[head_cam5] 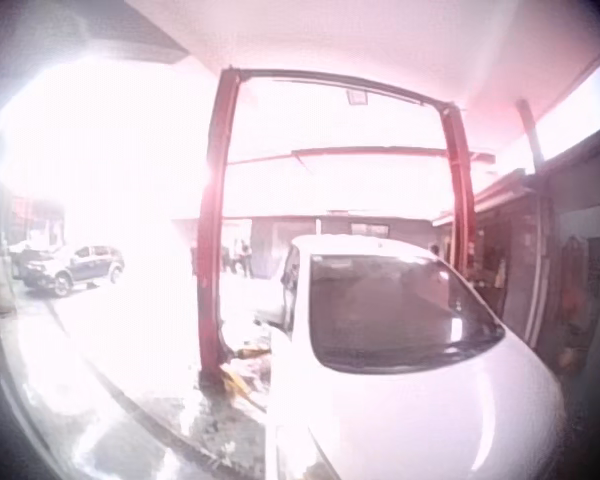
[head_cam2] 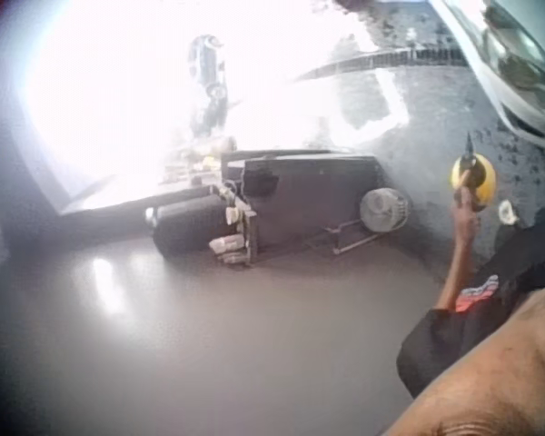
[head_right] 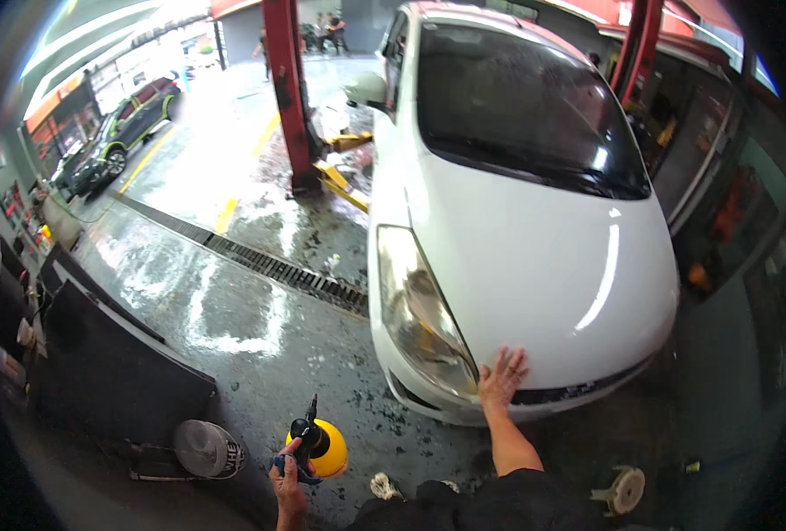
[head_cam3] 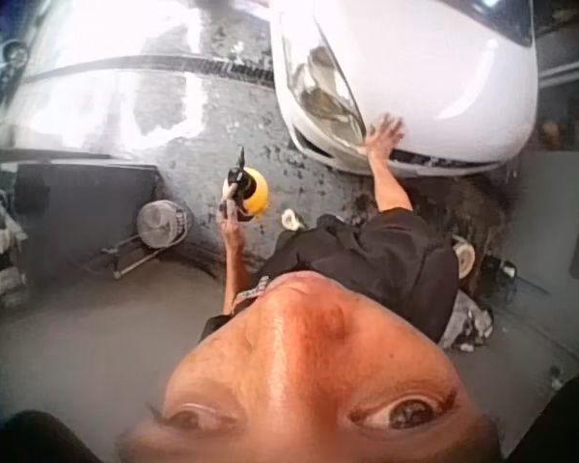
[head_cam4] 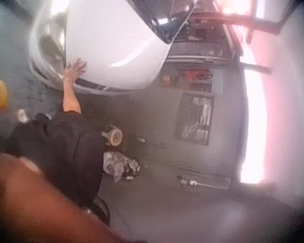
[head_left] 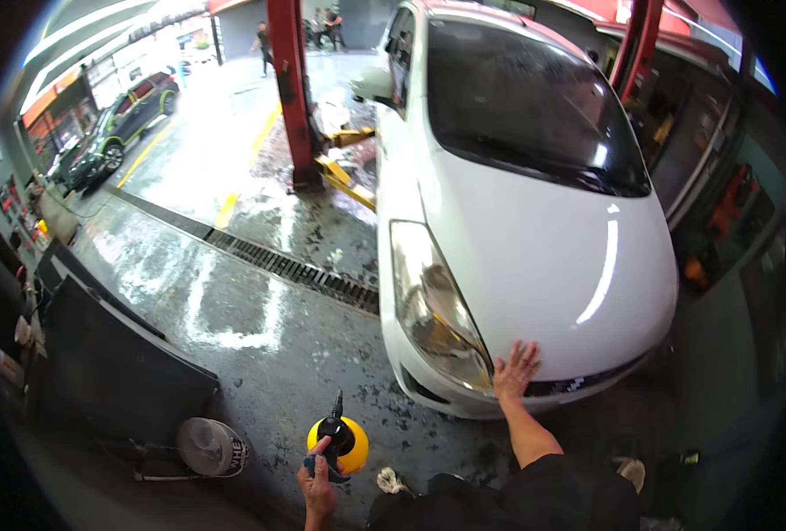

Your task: The person sprays liquid from a yellow spray bottle onto the front bumper and headlights of a white car, then wipes the surfaces with their hands. They repeat this process across the bumper, grille, and headlight areas.

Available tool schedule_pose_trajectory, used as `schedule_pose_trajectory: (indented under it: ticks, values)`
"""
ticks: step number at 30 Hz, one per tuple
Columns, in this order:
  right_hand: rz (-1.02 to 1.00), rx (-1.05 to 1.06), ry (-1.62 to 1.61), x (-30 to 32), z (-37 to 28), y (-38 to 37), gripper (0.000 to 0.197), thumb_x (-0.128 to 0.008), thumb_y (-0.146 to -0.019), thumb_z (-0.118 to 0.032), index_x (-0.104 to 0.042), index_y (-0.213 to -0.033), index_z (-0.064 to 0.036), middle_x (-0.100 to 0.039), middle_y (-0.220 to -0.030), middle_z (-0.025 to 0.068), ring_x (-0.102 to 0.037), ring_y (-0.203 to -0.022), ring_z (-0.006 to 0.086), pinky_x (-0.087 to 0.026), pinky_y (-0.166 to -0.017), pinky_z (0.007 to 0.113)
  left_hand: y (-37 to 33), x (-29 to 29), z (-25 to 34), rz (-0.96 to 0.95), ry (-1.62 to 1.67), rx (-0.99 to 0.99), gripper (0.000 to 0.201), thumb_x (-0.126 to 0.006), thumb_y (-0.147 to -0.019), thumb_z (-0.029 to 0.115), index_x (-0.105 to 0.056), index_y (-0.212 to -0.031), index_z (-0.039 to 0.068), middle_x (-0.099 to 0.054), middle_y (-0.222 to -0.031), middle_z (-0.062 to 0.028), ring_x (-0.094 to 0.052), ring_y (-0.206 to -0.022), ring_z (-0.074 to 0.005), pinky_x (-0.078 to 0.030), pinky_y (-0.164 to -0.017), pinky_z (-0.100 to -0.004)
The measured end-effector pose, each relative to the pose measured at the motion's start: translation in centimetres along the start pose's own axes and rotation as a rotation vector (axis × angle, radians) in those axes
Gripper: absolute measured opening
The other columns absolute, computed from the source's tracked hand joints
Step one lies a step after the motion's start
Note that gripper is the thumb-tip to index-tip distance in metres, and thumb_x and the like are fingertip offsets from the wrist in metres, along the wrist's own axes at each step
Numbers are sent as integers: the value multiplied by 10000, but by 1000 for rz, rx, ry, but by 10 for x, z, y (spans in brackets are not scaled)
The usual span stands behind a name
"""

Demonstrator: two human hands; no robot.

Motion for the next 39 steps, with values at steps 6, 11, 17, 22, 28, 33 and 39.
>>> schedule_pose_trajectory:
  ticks: [6, 11, 17, 22, 28, 33, 39]
  values:
    - [-9, 338, 60, 8, -73, -90, 727, -576, -966, -435, -275, -1599, -242, -152, -1659, 205, -190, -1524, 409, -164, -1188, 676, -49, 34, 42, 121, -143, -80, 397, -477, -1078, 298, -680, -1211, -15, -634, -807, -24, -563, -670, -79, -435, -603, -241]
    - [-14, 251, 100, 2, -147, -178, 688, -535, -978, -447, -305, -1597, -256, -182, -1666, 174, -198, -1528, 383, -152, -1198, 662, -96, 56, 52, 202, -214, -107, 401, -493, -1078, 318, -709, -1142, -13, -637, -755, 4, -530, -601, -50, -402, -556, -219]
    - [35, 209, 93, -16, -205, -240, 694, -489, -990, -461, -287, -1610, -223, -148, -1684, 169, -172, -1541, 375, -115, -1222, 630, -181, 46, 50, 180, -294, -115, 380, -492, -1082, 289, -722, -1082, -13, -613, -664, 9, -536, -568, -50, -392, -515, -223]
    - [49, 279, 35, -34, -261, -304, 665, -495, -987, -425, -335, -1591, -199, -177, -1679, 165, -180, -1541, 365, -103, -1232, 615, -257, 22, 35, -37, -266, 42, 344, -524, -1073, 284, -723, -1139, 11, -628, -738, 10, -557, -623, -56, -424, -563, -216]
    - [-74, 541, -5, -76, -337, -306, 536, -506, -975, -328, -506, -1473, -130, -332, -1626, 152, -243, -1525, 335, -131, -1231, 597, -331, -1, 52, -218, -213, 38, 359, -500, -1084, 312, -700, -1191, 34, -622, -730, -5, -564, -619, -71, -433, -574, -234]
    - [-105, 528, -4, -92, -346, -193, 452, -529, -956, -233, -560, -1394, -124, -459, -1516, 190, -372, -1450, 334, -192, -1207, 608, -382, -18, 69, -406, -252, 35, 368, -501, -1084, 318, -690, -1188, 19, -624, -774, -10, -565, -643, -83, -451, -601, -251]
    - [-924, -91, -478, -63, -312, 89, 434, -570, -992, -293, -556, -1382, -103, -513, -1419, 220, -490, -1332, 397, -395, -1093, 545, -416, 2, 43, -546, -200, 114, 363, -635, -1005, 217, -642, -1290, -7, -566, -675, 22, -488, -556, -40, -363, -510, -215]
Point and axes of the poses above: each hand's wrist, its own y-axis away from the middle knuckle, its own x-axis out of the back of the hand, z = x × y, the point moved 5 cm from there along -y, towards the middle knuckle
